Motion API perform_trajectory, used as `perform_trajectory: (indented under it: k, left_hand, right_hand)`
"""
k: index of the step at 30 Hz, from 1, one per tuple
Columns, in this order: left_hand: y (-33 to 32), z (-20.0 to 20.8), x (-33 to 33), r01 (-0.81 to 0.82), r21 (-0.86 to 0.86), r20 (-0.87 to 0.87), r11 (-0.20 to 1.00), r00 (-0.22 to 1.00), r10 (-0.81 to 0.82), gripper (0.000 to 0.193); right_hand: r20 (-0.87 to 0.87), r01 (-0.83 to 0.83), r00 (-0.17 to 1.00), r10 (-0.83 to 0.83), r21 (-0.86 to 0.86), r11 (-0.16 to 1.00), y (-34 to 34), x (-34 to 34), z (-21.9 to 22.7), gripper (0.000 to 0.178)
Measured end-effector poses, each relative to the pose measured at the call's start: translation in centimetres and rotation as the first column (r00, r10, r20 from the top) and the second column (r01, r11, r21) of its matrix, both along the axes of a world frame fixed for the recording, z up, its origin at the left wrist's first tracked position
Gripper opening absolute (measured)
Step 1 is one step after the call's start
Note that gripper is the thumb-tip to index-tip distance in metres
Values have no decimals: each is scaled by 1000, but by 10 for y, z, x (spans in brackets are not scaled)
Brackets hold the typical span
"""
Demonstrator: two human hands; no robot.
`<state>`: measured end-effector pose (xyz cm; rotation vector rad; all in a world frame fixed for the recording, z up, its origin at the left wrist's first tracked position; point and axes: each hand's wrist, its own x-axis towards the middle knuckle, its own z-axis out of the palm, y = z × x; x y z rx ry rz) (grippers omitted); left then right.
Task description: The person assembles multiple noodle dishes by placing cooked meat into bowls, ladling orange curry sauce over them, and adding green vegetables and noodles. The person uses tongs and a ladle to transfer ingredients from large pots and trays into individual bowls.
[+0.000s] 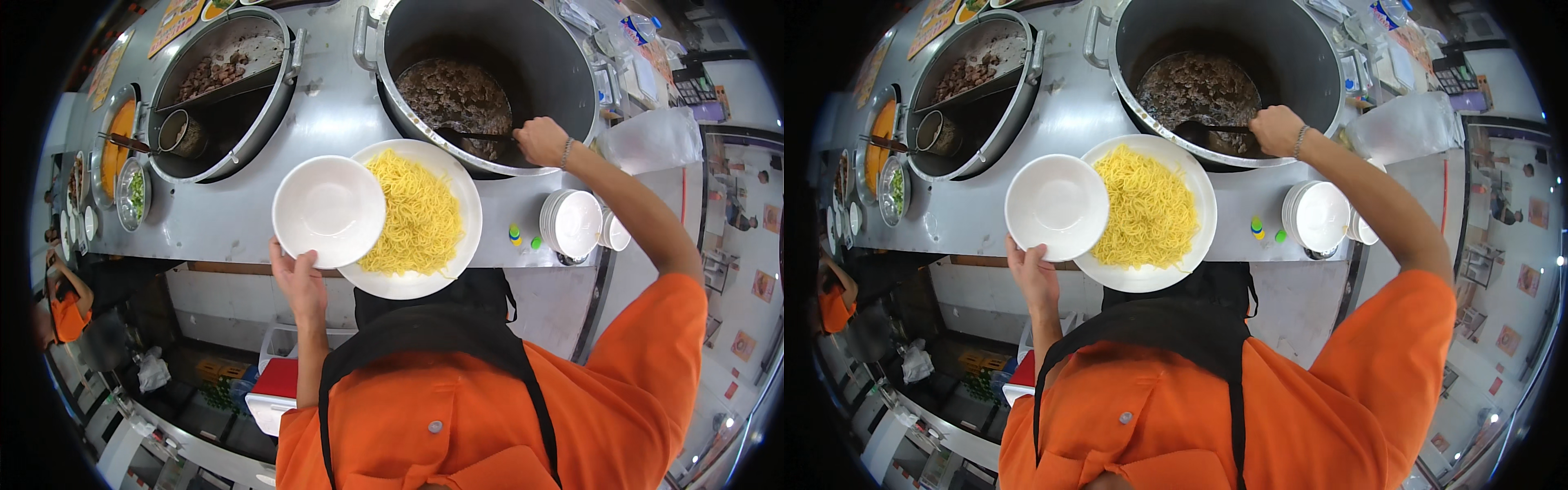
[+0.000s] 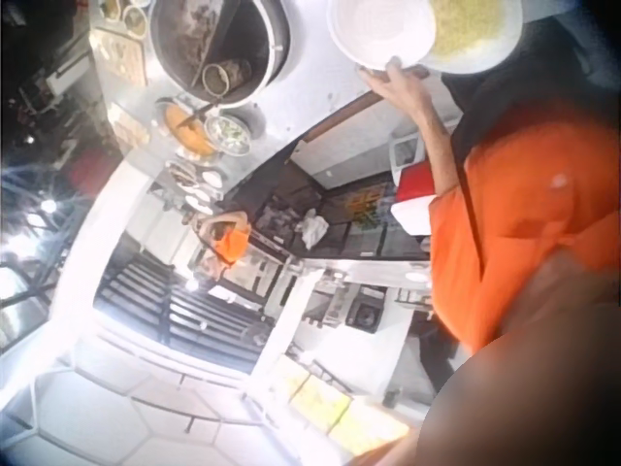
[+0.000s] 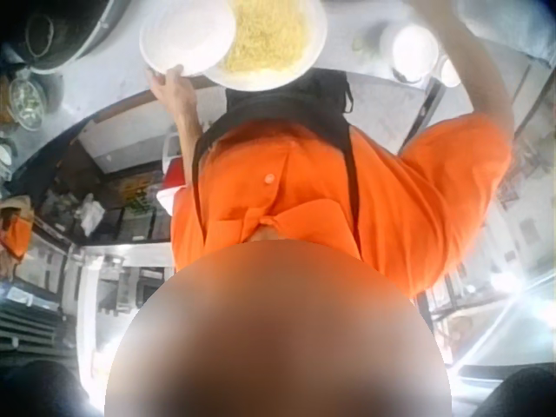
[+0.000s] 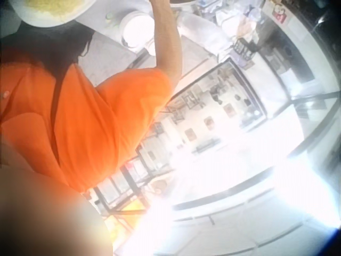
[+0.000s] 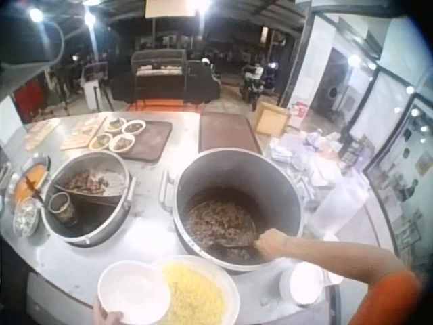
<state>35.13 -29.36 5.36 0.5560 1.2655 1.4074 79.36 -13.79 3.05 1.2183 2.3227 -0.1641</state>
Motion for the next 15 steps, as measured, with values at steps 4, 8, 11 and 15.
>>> perform_trajectory:
  k: [4, 8, 11, 15]
  left_hand:
    - [4, 2, -1, -81, -30, -10, 996, 997, 81, 52]
    - [-4, 11, 15, -123, -73, -10, 990, 992, 122, 52]
    - [-7, 20, 34, -129, -99, -29, 987, 991, 127, 51]
    - [-11, 24, 50, -115, -63, -19, 991, 993, 114, 50]
  right_hand:
    - [-90, 64, 994, -58, 66, 996, 21, -20, -42, 11]
    - [-167, 161, 976, -138, 134, 978, 41, -48, -66, 13]
    - [-184, 221, 965, -186, 192, 956, 57, -57, -81, 16]
    - [-225, 254, 952, -208, 205, 945, 67, -69, -87, 17]
